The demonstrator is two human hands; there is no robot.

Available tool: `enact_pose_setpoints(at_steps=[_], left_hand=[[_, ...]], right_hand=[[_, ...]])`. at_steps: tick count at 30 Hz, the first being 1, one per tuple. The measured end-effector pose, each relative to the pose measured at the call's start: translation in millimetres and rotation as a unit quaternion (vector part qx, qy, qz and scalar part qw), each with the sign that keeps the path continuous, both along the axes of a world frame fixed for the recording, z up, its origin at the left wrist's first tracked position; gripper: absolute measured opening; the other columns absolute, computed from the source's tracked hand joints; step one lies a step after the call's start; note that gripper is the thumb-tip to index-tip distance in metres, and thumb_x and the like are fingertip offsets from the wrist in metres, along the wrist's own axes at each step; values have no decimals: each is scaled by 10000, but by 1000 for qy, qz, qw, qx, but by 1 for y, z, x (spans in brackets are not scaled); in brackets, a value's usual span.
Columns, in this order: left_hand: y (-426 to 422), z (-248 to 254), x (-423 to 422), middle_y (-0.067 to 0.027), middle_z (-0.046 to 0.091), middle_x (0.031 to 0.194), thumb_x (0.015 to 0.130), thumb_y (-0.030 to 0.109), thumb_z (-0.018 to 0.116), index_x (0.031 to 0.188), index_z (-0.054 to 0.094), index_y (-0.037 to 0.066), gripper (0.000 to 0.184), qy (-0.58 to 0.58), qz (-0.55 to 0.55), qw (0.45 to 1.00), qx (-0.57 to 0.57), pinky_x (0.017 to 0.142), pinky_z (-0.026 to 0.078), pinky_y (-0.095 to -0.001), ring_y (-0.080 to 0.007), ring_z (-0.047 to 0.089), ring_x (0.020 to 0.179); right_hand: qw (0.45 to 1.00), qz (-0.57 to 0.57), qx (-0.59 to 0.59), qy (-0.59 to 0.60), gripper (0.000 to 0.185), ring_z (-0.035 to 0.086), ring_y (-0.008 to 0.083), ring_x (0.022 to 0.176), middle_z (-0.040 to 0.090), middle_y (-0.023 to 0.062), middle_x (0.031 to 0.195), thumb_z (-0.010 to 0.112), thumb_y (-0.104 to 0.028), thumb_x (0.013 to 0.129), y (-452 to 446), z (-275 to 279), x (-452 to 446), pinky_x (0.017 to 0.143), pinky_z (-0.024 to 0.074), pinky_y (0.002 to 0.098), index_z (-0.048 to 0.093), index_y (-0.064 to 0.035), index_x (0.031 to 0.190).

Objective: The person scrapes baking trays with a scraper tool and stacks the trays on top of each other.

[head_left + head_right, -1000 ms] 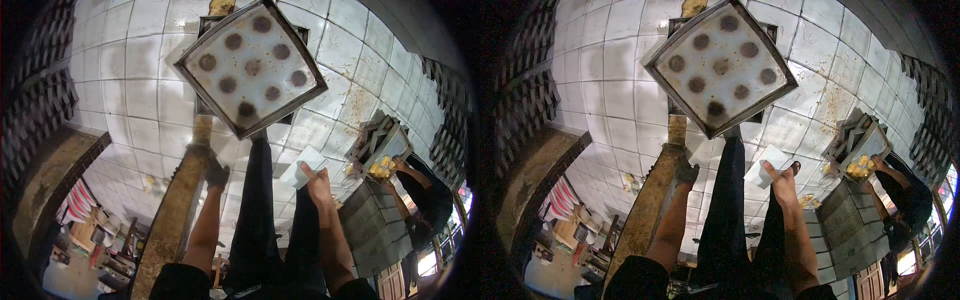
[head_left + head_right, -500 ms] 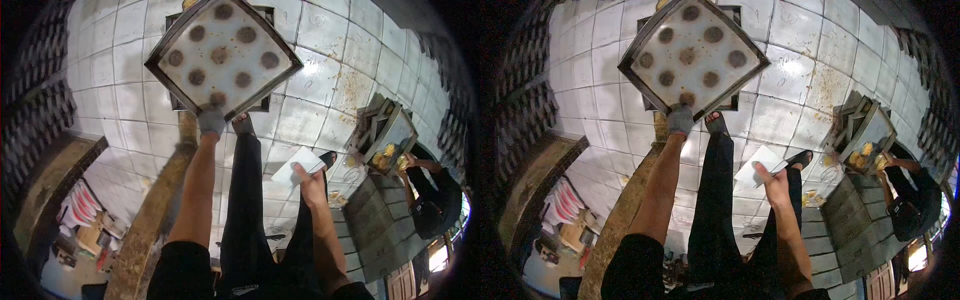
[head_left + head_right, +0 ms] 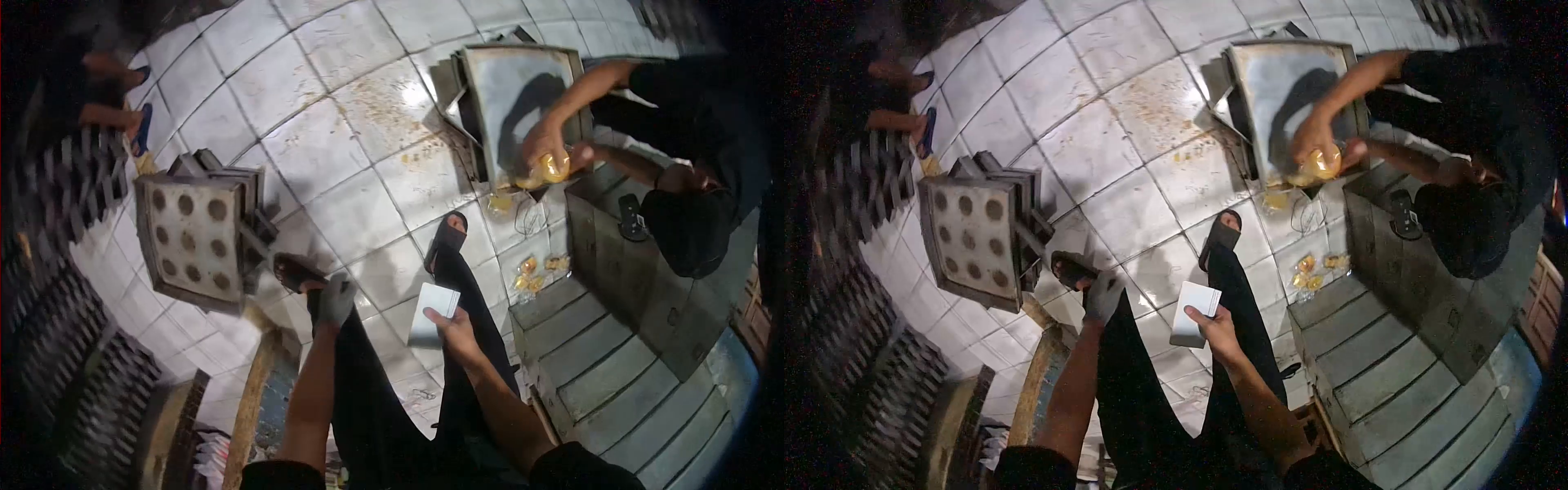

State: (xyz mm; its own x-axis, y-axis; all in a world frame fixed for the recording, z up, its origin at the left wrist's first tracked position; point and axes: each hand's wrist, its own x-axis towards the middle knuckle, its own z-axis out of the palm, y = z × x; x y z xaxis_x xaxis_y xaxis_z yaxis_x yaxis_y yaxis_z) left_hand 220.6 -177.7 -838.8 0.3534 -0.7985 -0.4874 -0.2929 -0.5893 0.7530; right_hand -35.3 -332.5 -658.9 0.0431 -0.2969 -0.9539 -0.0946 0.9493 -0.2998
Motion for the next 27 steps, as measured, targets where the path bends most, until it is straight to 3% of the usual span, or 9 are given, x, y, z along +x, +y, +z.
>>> enact_pose_setpoints(at_steps=[2, 4, 7, 10, 14, 20, 22, 26, 27], left_hand=[[-136, -3, -44, -175, 658, 989, 953, 209, 692, 1105, 626, -18, 281, 93, 24, 994, 59, 806, 515, -381, -271, 650, 904], [-246, -30, -88, -224, 653, 1025, 961, 241, 653, 1170, 634, -6, 324, 111, -1, 994, 20, 884, 507, -409, -333, 652, 995], [-385, -81, -141, -279, 616, 1323, 979, 413, 580, 1323, 598, -13, 548, -19, -41, 999, -26, 1068, 446, -464, -412, 581, 1244], [-480, -99, -173, -274, 600, 1363, 950, 448, 598, 1419, 529, 18, 640, 0, -7, 1000, 8, 1084, 445, -469, -433, 571, 1266], [-507, -130, -180, -263, 608, 1353, 896, 334, 607, 1368, 565, 30, 563, -97, -195, 975, 35, 1084, 453, -465, -418, 563, 1280], [-487, -157, -182, -247, 590, 1378, 924, 337, 582, 1376, 553, 13, 557, -91, -166, 979, -77, 1087, 445, -451, -357, 575, 1289], [-494, -136, -183, -256, 559, 1421, 947, 402, 581, 1419, 526, 13, 614, 208, -34, 975, 68, 1094, 436, -425, -324, 573, 1303], [-505, -105, -186, -280, 555, 1425, 935, 513, 598, 1443, 497, -19, 743, 276, 46, 959, 55, 1068, 452, -419, -336, 583, 1290], [-510, -112, -185, -287, 562, 1415, 920, 557, 604, 1428, 499, -38, 790, 203, 20, 979, 30, 1054, 460, -429, -367, 594, 1268]], right_hand=[[999, -39, 11, 16, 344, 684, 160, 957, 739, 67, 1074, 812, -148, 898, -4, -18, -39, 875, 526, 329, 690, 3, 1182], [997, -72, 20, 31, 344, 682, 159, 954, 737, 67, 1070, 810, -148, 900, -8, -41, -70, 872, 525, 333, 689, 3, 1184], [997, -73, 3, 19, 330, 679, 147, 944, 737, 56, 1060, 800, -143, 909, -33, -58, -98, 862, 525, 327, 689, -6, 1188], [994, -110, -13, -14, 276, 675, 126, 948, 735, 30, 1051, 782, -100, 912, -51, -59, -105, 867, 513, 295, 699, -26, 1164], [996, -85, 15, -8, 275, 669, 118, 959, 735, 23, 1053, 784, -133, 919, -52, -67, -118, 875, 513, 296, 708, -37, 1166], [997, -55, 9, -54, 335, 679, 158, 1010, 734, 69, 1079, 785, -203, 933, -56, -70, -124, 901, 525, 332, 683, -27, 1200], [998, -44, 12, -53, 333, 680, 158, 1005, 734, 72, 1074, 783, -210, 935, -59, -70, -124, 900, 525, 334, 684, -24, 1192], [997, -34, 26, -63, 341, 679, 157, 997, 734, 75, 1064, 785, -239, 934, -60, -69, -121, 897, 525, 337, 688, -19, 1176], [997, -34, 24, -62, 341, 679, 157, 997, 734, 75, 1064, 785, -239, 934, -58, -70, -121, 897, 525, 337, 688, -19, 1176]])
